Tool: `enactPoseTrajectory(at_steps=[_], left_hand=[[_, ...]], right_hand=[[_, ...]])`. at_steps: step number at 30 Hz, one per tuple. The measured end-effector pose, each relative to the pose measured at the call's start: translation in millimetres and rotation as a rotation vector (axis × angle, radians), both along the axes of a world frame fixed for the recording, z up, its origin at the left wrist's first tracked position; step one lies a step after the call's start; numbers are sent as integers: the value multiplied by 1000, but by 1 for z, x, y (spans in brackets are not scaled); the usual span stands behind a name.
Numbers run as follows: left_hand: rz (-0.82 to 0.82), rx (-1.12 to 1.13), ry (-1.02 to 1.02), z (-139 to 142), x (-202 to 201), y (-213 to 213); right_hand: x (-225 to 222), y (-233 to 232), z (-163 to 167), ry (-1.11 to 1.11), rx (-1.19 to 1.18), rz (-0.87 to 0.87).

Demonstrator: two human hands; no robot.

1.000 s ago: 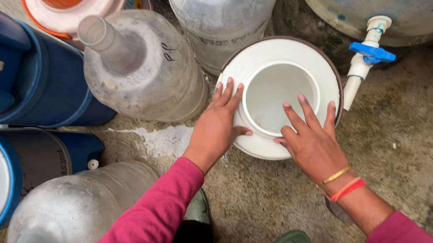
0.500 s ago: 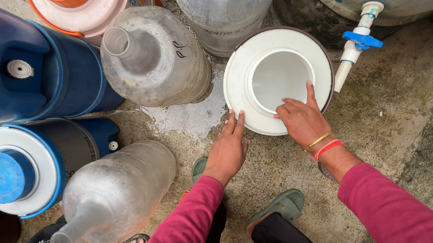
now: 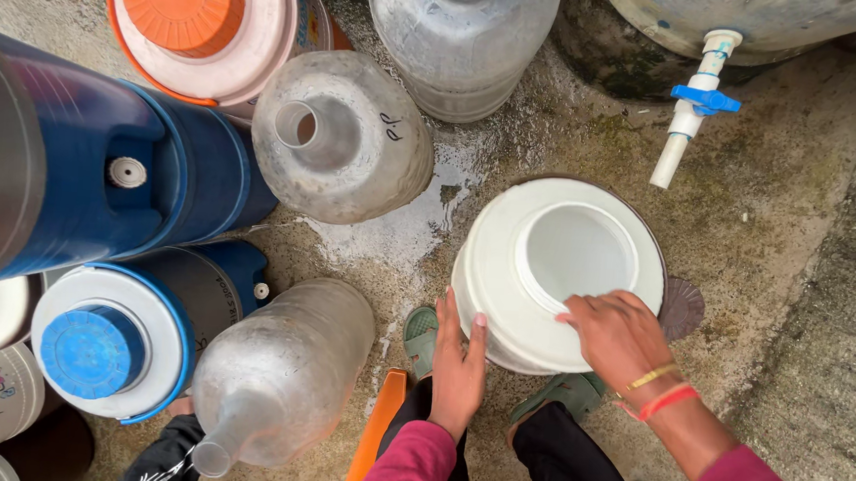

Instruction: The person holds a brown and white plastic water dispenser jug on the wet floor under a running tap, rotating and rubbing its outer surfaces to rinse it. They then open the jug, remove the inner lid and a round brown filter disc, and rinse the disc under the tap.

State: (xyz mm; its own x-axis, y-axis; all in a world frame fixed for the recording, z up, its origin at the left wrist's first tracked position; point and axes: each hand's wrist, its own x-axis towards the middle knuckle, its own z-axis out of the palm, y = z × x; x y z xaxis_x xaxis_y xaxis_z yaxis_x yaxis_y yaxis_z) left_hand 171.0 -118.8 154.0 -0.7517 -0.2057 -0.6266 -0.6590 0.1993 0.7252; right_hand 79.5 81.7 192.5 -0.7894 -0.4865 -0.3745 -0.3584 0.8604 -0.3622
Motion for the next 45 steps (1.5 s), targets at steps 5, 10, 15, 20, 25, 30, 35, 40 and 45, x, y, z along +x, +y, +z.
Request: enactPoseTrajectory(at_steps=[5,10,15,20,25,30,35,40,45], left_hand=[[-7,262,-223,33,11,22],[9,305,-130,41,25,52],[177,244,-45,26,22,53],[171,123,-37,35,19,101],[144,95,-1,49,15,155],[218,185,70,55,10,154],[449,340,-73,51,21,139],[582,43,-148,23,57,89],[712,176,-428,-1,95,32]], right_hand=[[58,39,54,-38,104,-241],[120,32,79,170,-56,-389],[120,12,82,0,-101,-415],[95,64,92,64,-140,-387],[110,106,100,45,-122,-437],[115,122,99,51,-258,-398],[114,135,106,81,-363,-341],[118,131,117,-9,-394,-412],[111,125,116,-159,-449,-589]])
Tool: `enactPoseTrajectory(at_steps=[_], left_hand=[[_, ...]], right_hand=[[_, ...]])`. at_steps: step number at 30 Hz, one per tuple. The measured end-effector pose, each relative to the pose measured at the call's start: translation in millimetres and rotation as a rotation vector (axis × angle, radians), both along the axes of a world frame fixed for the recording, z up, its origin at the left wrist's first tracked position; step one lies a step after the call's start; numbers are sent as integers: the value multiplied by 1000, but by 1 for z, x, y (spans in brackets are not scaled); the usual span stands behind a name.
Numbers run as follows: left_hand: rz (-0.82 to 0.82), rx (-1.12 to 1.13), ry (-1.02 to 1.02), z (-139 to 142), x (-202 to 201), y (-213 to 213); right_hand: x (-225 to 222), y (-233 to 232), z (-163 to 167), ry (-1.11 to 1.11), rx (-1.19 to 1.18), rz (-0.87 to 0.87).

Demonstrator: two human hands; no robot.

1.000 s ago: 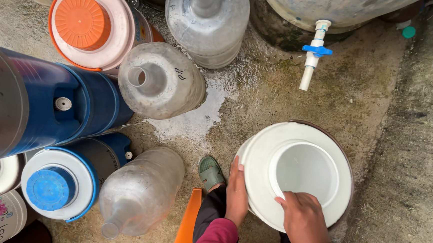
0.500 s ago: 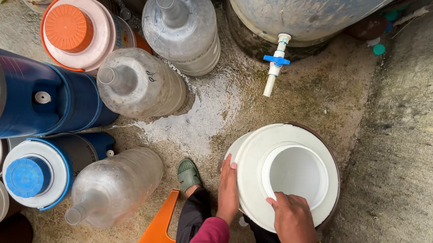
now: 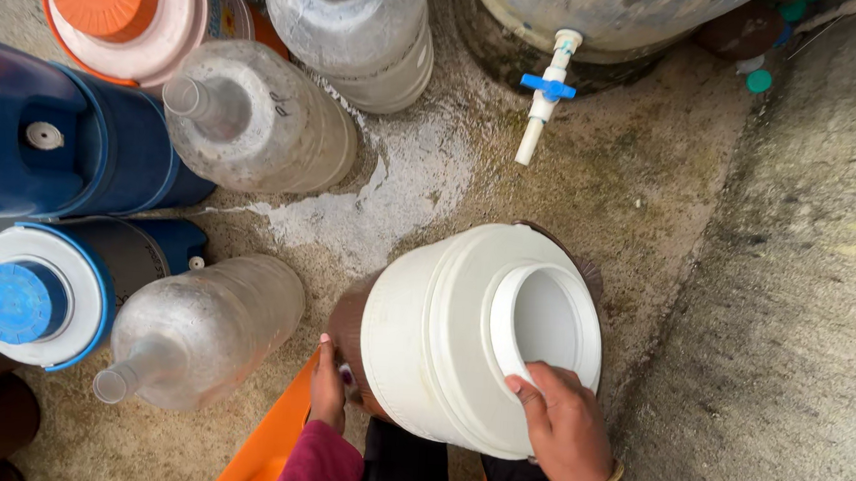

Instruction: The person holds a brown and white plastic water dispenser jug on the wet floor under a running tap, rotating and rubbing its outer surfaces to rinse it. They then open the jug, remove the inner lid and a round brown filter disc, and rinse the disc under the tap.

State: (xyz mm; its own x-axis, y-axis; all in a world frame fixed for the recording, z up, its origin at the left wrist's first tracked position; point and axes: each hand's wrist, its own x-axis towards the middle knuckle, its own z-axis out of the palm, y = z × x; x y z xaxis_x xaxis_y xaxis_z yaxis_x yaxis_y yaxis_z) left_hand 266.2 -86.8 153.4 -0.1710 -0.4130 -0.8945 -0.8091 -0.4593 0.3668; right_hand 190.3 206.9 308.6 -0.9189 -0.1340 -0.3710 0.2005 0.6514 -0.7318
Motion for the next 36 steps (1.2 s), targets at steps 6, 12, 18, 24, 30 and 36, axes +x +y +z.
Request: enactPoseTrajectory(at_steps=[6,12,18,24,30,36], left_hand=[[146,148,51,-8,18,-52],[133,97,12,-21,19,-104],[208,21,-13,-32,27,-124],[325,14,38,-19,51,-107],[340,-42,39,2,71,-89],[276,-177,159,14,79,-78]], right_hand=[[-14,-24,-36,-226,-208,-74],[-57,-47,-102,-229,-11,-62],[-101,-68,-171,-246,15,-85],[-142,-91,-206,-335,-48,-113],[-169,-115,-223,-546,-202,-178],[-179,-124,-234,-663,-409,-298]])
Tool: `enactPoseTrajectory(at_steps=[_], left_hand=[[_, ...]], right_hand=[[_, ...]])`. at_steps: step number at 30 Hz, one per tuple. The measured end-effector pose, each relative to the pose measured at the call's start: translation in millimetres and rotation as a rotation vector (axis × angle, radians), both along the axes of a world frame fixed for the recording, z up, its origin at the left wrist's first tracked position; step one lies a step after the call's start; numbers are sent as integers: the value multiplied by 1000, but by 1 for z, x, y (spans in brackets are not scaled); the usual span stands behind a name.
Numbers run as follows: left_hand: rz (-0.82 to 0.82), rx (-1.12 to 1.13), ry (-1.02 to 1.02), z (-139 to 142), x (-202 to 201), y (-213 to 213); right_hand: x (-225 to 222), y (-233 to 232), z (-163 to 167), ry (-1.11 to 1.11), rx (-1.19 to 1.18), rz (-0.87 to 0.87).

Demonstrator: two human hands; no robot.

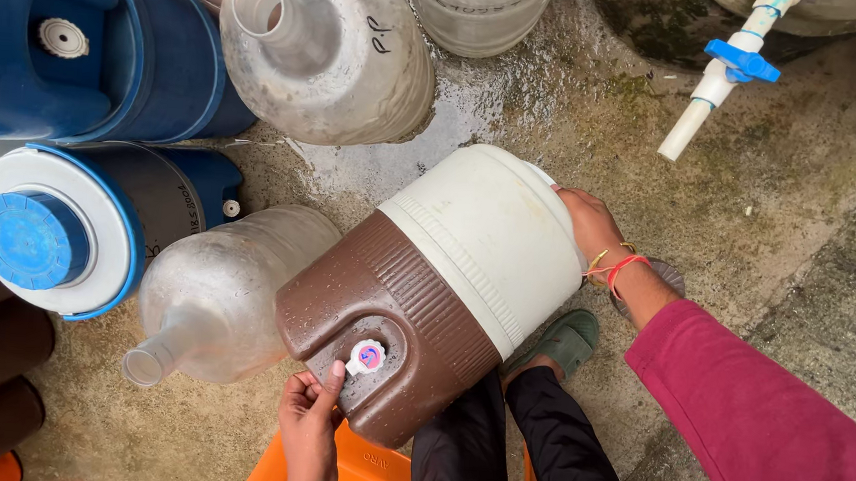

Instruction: The person holds a brown and white plastic water dispenser jug on the wet floor under a running tap, rotating and rubbing its outer surfaces to rinse it. They then open the jug, remove the inner lid and a round brown filter disc, and rinse the disc under the tap.

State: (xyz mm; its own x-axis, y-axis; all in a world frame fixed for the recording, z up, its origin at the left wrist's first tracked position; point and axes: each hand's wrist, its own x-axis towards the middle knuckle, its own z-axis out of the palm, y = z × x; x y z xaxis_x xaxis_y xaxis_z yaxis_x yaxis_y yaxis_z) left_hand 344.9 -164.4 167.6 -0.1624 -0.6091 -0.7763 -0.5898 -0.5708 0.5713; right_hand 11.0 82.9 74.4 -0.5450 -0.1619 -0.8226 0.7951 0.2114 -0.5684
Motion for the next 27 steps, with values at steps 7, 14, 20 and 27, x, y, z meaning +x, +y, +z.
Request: enactPoseTrajectory(at_steps=[7,14,20,27], left_hand=[[-77,-173,102,24,-19,12],[-62,-354,223,65,-66,23],[-81,-469,171,118,-120,42],[-104,-465,66,176,-173,74]], right_hand=[[-12,5,-7,-14,15,-8],[-27,6,0,-150,-113,-81],[-24,12,12,-185,-33,-74],[-6,15,11,-212,-214,-286]])
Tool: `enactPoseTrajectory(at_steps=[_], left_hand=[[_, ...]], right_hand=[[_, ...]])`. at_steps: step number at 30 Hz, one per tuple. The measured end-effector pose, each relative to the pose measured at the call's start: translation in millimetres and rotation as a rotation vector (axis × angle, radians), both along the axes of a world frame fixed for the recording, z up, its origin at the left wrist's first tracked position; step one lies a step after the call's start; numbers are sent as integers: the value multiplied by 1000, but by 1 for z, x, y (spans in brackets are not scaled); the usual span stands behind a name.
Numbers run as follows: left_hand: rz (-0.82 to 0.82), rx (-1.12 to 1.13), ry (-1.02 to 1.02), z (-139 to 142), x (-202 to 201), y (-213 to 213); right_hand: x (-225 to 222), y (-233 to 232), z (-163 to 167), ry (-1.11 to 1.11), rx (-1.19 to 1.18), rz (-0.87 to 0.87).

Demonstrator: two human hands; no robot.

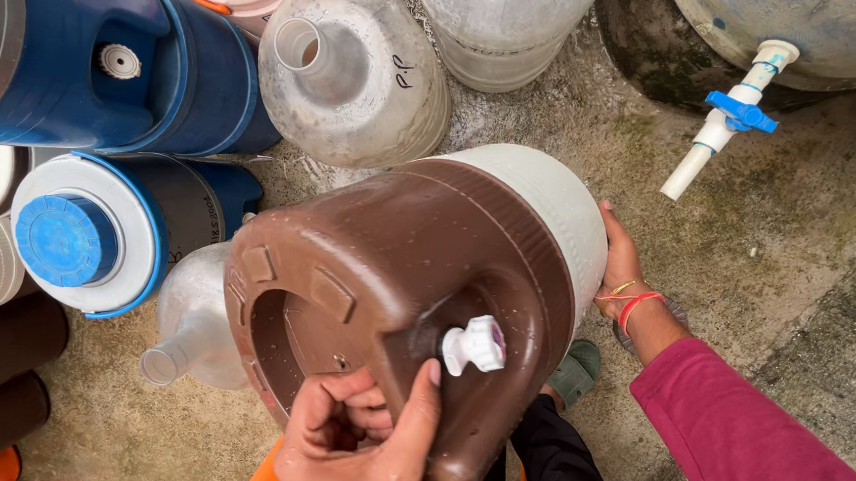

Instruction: The person holds a brown and white plastic water dispenser jug on the wet floor under a running tap, rotating and rubbing its outer surfaces to rinse it. They then open the jug, remove the inner lid and a round brown filter disc, and rinse the disc under the tap.

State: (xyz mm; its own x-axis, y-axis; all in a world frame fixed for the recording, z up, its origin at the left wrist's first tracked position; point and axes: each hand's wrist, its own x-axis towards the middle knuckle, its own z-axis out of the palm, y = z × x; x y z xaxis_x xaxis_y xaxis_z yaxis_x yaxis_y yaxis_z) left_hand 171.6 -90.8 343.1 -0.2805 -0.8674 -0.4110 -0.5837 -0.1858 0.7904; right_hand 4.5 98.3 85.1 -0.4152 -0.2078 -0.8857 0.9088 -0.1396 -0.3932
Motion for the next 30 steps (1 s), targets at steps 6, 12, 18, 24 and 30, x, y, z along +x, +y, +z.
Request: enactPoseTrajectory(at_steps=[6,12,18,24,30], left_hand=[[-104,-66,-63,18,-13,17],[-103,62,82,-10,7,-5],[-127,217,43,-72,53,-52],[-219,470,88,-158,76,-51],[-332,600,-32,-221,49,-7]], right_hand=[[11,6,6,-29,-126,-134],[16,31,15,-23,-51,-133],[36,117,30,119,22,62],[89,228,42,52,-79,114],[128,283,85,262,49,136]])
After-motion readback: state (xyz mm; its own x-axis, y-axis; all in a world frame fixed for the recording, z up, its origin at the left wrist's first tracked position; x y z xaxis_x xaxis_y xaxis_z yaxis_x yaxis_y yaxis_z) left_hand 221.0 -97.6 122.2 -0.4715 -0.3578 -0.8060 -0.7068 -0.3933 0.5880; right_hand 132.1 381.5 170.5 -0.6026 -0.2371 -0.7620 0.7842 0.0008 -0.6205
